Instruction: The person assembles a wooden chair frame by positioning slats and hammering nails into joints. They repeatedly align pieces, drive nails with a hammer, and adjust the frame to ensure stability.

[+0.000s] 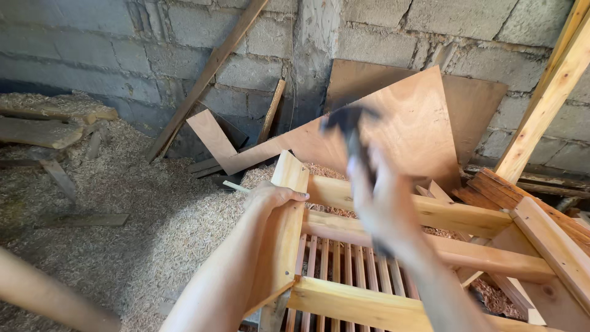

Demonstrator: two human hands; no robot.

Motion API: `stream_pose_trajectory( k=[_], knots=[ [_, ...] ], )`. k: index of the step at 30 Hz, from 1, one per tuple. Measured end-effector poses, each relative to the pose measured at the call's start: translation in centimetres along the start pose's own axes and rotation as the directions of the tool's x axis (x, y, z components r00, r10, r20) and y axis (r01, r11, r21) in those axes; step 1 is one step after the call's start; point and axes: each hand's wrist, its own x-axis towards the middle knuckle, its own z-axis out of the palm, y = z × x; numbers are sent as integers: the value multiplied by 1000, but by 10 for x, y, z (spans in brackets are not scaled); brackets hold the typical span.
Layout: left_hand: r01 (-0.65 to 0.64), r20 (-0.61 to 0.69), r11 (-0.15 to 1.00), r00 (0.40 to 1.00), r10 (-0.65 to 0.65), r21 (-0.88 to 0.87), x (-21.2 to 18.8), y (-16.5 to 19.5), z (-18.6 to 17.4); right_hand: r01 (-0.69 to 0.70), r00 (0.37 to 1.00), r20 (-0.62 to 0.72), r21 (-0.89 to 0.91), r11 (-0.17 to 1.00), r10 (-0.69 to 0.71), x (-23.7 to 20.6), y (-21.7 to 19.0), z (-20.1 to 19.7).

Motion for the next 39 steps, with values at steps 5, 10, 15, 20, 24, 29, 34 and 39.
stream_pose_trajectory(
  k=[5, 10, 15, 20, 24, 29, 34, 39],
  knots=[
    [830, -253, 393, 511, -822, 396, 103, -102, 6, 234, 922, -308, -39, 971, -235, 80, 23, 37],
    [706, -294, 366, 627, -721, 607, 122, -180, 5, -222, 935, 229, -220, 950, 272, 70, 80, 110],
    [677, -277, 384, 655, -703, 628, 112, -171, 12, 31, 999, -13, -83, 996, -32, 98, 91, 90],
    [676, -271, 404, 663, -698, 616, 116, -165, 11, -11, 986, -169, -24, 1000, 7, 97, 68, 75],
    [684, -259, 436, 667, -698, 585, 108, -163, 9, 50, 971, 240, -266, 963, 16, 74, 76, 100],
    [696, -236, 460, 659, -714, 551, 104, -159, 7, -183, 981, 43, -81, 980, 186, 82, 120, 113],
    [713, -200, 543, 669, -716, 442, 100, -145, 8, 75, 958, 285, -291, 954, 12, 68, 122, 107],
    [737, -59, 675, 675, -736, 19, 52, -98, 4, -362, 913, 150, -133, 922, 380, 36, 58, 51]
  ],
)
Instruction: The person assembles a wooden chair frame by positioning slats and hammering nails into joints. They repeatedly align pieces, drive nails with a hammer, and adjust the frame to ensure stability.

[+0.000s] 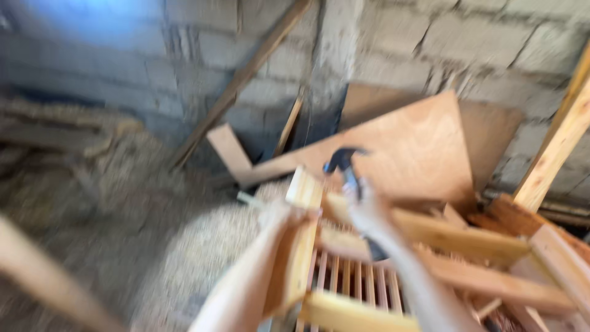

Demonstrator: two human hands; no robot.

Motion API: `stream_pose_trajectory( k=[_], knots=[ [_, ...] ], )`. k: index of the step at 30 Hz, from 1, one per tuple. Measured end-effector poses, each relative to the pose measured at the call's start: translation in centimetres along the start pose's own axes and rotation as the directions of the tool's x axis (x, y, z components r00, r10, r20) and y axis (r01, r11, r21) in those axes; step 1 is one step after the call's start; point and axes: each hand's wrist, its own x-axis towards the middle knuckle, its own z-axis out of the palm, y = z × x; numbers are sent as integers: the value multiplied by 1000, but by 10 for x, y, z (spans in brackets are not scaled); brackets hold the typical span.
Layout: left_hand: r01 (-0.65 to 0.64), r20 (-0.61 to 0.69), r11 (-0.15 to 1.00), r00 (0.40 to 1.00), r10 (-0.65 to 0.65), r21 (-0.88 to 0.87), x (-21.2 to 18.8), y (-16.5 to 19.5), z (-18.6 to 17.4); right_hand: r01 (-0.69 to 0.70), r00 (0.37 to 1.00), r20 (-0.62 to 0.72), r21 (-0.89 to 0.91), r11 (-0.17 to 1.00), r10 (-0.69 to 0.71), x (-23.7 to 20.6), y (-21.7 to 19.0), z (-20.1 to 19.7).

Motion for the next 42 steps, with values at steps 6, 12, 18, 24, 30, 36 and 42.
stream_pose_trajectory(
  k=[6, 12, 18, 24, 30, 36, 42],
  knots=[
    [59, 122, 897, 993, -6, -439, -90, 2, -19, 213, 977, 18, 8, 977, -213, -124, 0, -36],
    [43, 69, 875, 998, -11, -482, -136, 14, -16, 24, 995, 99, 78, 997, -32, -188, -42, -69],
    [6, 123, 837, 990, 74, -547, -130, 23, -12, 432, 889, 143, 57, 900, -436, -185, -43, -36],
    [-22, 88, 868, 993, 76, -497, -141, 5, -17, 201, 977, 41, 150, 968, -209, -196, -31, -51],
    [-86, 184, 785, 951, 249, -614, -144, 4, -14, 110, 961, 264, -70, 991, -87, -195, -64, -58],
    [-16, 210, 788, 960, 183, -615, -133, 6, -17, 377, 906, 200, 14, 926, -372, -206, -30, -31],
    [-2, 191, 879, 976, 105, -476, -94, 3, -14, -17, 889, 436, -281, 960, 143, -209, -11, -16]
  ],
)
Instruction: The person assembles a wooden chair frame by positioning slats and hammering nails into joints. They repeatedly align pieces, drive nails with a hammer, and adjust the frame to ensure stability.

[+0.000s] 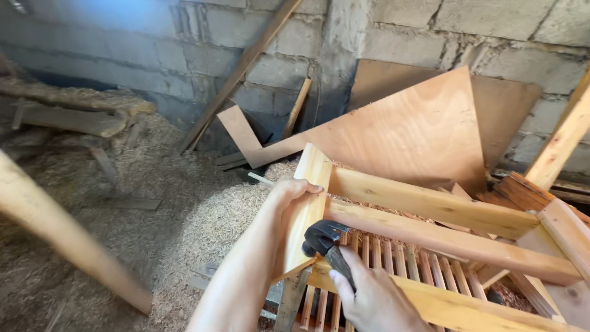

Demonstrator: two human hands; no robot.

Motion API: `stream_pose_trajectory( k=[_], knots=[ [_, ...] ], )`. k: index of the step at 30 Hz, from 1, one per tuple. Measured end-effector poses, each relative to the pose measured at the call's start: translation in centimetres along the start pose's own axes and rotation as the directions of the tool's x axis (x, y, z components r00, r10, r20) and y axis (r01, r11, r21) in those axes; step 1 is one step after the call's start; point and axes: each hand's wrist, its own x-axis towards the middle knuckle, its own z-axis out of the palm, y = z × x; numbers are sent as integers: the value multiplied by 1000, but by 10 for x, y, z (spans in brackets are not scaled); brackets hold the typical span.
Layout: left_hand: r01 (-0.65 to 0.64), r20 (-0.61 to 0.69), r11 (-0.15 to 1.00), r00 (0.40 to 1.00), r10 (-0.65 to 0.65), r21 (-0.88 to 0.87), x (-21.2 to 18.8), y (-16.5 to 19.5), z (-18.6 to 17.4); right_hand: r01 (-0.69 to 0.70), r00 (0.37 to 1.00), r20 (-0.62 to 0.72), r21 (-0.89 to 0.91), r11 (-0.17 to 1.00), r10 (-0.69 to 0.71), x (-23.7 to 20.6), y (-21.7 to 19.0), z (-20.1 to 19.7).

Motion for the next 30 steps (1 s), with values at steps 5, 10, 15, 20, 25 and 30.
stream_pose_trajectory(
  k=[5, 10, 15, 20, 25, 30],
  knots=[
    [147, -197, 844, 979, -51, 515, 78, -3, -13, 428, 854, -392, 156, 890, -341, -4, 17, 13],
    [97, -147, 110, 669, 729, 989, 164, -23, -29, -183, 957, -97, 529, 829, 273, -29, 47, 18],
    [-132, 155, -85, 743, 651, 988, 163, -48, -7, -101, 918, -152, 804, 586, 366, -56, 69, 14],
    [-488, 395, 90, 790, 468, 868, 129, -88, 100, 72, 825, -408, 762, 644, 391, -97, 121, -8],
    [-580, 460, 384, 810, 364, 718, 81, -167, 206, 59, 828, -292, 895, 443, 479, -152, 192, -39],
    [-563, 488, 482, 825, 284, 671, 62, -233, 310, 32, 760, -339, 872, 488, 555, -210, 263, -68]
  ],
)
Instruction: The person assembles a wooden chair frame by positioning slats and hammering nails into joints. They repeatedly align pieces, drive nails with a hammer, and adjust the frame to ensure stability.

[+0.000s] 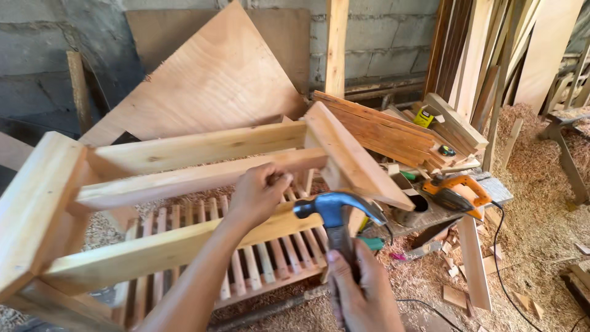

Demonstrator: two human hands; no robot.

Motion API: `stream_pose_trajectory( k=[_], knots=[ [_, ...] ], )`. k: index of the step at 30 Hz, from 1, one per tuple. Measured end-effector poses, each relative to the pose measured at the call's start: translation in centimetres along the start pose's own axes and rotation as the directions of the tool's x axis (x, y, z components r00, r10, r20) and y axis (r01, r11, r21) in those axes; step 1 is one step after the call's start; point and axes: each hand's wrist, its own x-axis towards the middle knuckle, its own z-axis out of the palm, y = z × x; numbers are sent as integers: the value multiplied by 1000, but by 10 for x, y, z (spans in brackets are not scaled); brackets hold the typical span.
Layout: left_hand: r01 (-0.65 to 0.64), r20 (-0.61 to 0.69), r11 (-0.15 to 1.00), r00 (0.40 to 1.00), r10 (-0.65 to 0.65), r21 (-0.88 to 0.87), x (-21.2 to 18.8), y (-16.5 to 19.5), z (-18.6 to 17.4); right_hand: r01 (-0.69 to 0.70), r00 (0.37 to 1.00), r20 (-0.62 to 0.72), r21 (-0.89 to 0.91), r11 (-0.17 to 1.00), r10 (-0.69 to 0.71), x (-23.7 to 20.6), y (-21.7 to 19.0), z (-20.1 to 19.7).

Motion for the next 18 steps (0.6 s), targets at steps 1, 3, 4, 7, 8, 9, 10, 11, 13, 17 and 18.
stream_pose_trajectory(
  k=[1, 3, 4, 7, 8, 9, 10, 11, 13, 17, 18],
  knots=[
    [0, -13, 1000, 1000, 0, 1, 7, 7, 16, -7, 1000, -16, 8, 1000, 7, 2, 2, -16],
    [0, 18, 1000, 1000, 0, -20, 24, 16, 42, 3, 999, -39, 17, 1000, -2, 14, 8, -43],
    [15, 39, 999, 999, -14, -31, 30, 18, 53, -2, 999, -45, 11, 1000, 2, 17, 11, -56],
    [44, -14, 999, 999, -45, -28, 56, 22, 77, 1, 997, -82, -40, 999, -4, 22, 21, -88],
    [48, -14, 999, 999, -48, -7, 65, 22, 83, 9, 995, -99, -58, 998, -14, 25, 24, -95],
    [54, -12, 998, 998, -54, 14, 72, 23, 88, -10, 993, -118, -33, 999, 6, 27, 26, -102],
    [59, -10, 998, 998, -59, 35, 81, 22, 93, -27, 990, -136, -9, 1000, 26, 31, 28, -107],
    [82, -22, 992, 997, -80, 92, 88, 24, 98, -41, 987, -154, 18, 999, 43, 34, 29, -112],
    [118, -48, 972, 993, -111, 201, 105, 26, 108, -87, 971, -215, 81, 993, 102, 43, 31, -122],
    [-75, -29, 970, 996, 84, 233, 136, 29, 131, -142, 962, -210, 154, 978, 172, 63, 36, -145],
    [-173, 11, 961, 985, 174, 217, 144, 28, 137, -128, 966, -203, 167, 978, 161, 67, 39, -152]
  ],
)
